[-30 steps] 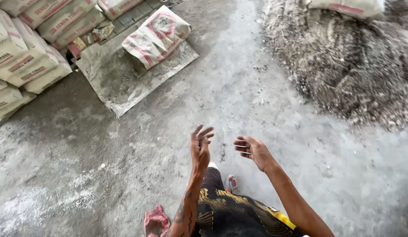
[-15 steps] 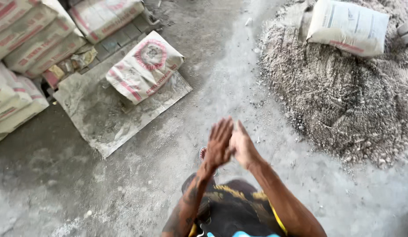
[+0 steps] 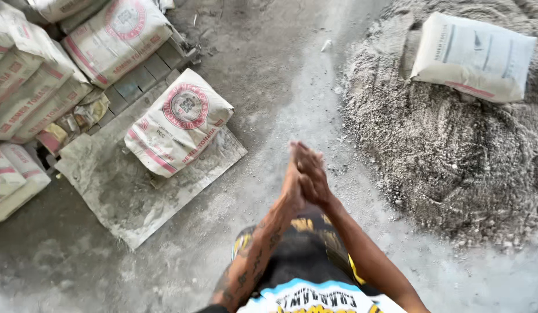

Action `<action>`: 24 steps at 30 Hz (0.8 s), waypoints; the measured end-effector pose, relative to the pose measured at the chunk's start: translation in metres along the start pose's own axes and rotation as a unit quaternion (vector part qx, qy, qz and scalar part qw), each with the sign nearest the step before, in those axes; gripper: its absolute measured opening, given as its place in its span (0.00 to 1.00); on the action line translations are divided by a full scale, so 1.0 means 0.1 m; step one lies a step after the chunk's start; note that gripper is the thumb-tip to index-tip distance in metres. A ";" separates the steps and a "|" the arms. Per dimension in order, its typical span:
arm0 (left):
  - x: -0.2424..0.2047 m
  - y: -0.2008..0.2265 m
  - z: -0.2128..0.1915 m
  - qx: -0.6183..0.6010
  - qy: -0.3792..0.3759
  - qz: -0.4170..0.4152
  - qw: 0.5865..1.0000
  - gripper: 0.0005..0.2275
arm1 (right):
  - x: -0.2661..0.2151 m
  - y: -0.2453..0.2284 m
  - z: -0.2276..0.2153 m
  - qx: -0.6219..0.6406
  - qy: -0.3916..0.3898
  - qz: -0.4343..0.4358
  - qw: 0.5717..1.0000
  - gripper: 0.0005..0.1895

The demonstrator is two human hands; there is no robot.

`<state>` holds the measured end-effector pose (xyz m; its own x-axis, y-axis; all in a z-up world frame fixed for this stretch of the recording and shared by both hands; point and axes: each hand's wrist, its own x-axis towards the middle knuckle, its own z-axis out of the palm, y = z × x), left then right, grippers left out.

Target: The person picks up hexagonal paving stones and stacks them in rows alongside other stones. They move between a storage area with bags of material and the stacking location, handling one stone at a time by hand.

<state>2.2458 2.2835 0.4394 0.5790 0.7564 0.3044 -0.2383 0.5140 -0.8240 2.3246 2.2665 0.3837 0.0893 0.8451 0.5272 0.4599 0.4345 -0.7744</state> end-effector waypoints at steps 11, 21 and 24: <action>2.79 0.92 0.26 0.919 0.260 -0.035 0.293 0.19 | 2.63 1.53 -1.50 -0.023 -0.127 0.465 0.876 0.24; 4.95 2.39 0.02 0.860 0.294 0.058 0.414 0.22 | 4.62 2.90 -1.72 0.155 -0.119 0.482 0.854 0.18; 5.74 2.93 0.07 0.835 0.259 0.035 0.484 0.37 | 5.24 3.36 -1.72 0.164 -0.098 0.505 0.842 0.19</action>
